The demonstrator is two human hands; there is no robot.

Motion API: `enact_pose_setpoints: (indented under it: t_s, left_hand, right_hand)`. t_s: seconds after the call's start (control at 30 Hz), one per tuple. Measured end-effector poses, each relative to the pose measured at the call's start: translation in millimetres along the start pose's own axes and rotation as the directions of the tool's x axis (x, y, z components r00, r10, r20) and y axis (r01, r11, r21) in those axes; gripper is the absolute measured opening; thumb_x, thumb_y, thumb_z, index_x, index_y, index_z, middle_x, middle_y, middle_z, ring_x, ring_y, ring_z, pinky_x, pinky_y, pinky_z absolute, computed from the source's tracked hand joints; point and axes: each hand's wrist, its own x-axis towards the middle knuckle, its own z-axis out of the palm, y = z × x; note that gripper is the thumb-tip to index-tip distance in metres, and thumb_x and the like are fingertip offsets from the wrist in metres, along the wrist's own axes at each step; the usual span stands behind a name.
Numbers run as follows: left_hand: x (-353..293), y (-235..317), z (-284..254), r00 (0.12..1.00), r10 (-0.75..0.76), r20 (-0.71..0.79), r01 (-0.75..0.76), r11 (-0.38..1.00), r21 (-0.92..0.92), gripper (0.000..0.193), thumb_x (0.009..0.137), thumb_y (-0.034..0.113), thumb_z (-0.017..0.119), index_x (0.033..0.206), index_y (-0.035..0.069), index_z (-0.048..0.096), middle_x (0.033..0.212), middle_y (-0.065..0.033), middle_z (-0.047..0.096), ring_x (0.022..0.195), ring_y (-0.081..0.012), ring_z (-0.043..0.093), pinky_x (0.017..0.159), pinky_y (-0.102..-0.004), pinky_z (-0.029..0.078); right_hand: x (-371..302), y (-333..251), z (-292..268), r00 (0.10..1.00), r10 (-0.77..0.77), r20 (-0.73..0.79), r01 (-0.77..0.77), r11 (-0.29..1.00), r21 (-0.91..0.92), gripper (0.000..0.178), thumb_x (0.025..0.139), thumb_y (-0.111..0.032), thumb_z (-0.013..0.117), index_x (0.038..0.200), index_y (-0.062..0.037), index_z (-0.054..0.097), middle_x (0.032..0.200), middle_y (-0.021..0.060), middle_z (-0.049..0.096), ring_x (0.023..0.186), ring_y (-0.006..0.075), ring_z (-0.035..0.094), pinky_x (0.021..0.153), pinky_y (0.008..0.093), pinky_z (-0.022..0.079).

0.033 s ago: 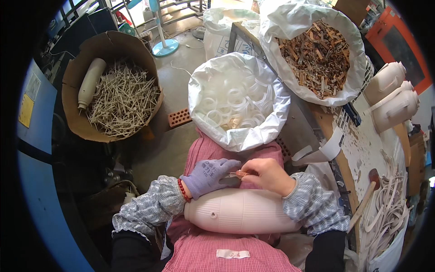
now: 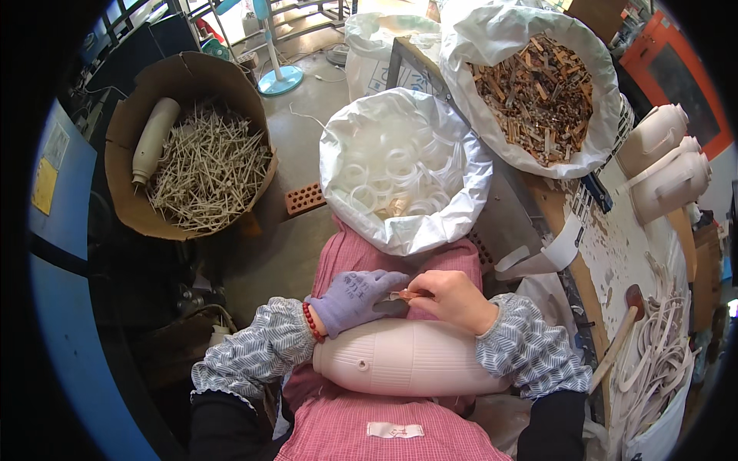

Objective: The person assembles beige plastic containers by inserting a circular wooden base into the bottom, attaching a handle, and securing a lid. The person repeats this process for multiple containers, placing finished units on the table.

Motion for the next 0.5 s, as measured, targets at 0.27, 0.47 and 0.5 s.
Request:
enact_pose_setpoints:
  t_s: [0.27,0.47,0.5]
  left_hand:
    - [-5,-1,10,0.929,0.262,-0.263,-0.212,0.956,0.202,0.034,0.08,0.033,0.07,0.106,0.013,0.064,0.096,-0.0037,0.067,0.093,-0.027,0.064,0.077,-0.0391,0.051]
    - [-10,-6,12,0.909,0.322,-0.263,-0.236,0.92,0.312,0.028,0.08,0.031,0.07,0.101,0.012,0.066,0.098,-0.0044,0.066,0.09,-0.0252,0.064,0.076,-0.0384,0.051]
    - [-11,-5,10,0.916,0.313,-0.251,-0.234,0.925,0.3,0.03,0.08,0.03,0.071,0.103,0.011,0.066,0.101,-0.0063,0.067,0.092,-0.0263,0.064,0.079,-0.0381,0.051]
  right_hand:
    - [-6,0,19,0.965,-0.219,-0.142,0.173,0.945,-0.278,0.016,0.078,-0.016,0.073,0.089,-0.0053,0.068,0.077,0.01,0.066,0.069,0.027,0.063,0.063,0.0363,0.051]
    - [-11,-10,16,0.971,-0.221,-0.092,0.168,0.903,-0.395,0.017,0.077,-0.015,0.073,0.09,-0.006,0.067,0.08,0.0078,0.065,0.073,0.0251,0.063,0.064,0.0354,0.052]
    - [-11,-11,14,0.975,-0.209,-0.081,0.157,0.894,-0.42,0.017,0.076,-0.014,0.073,0.09,-0.0061,0.067,0.081,0.0073,0.065,0.074,0.025,0.063,0.064,0.0354,0.052]
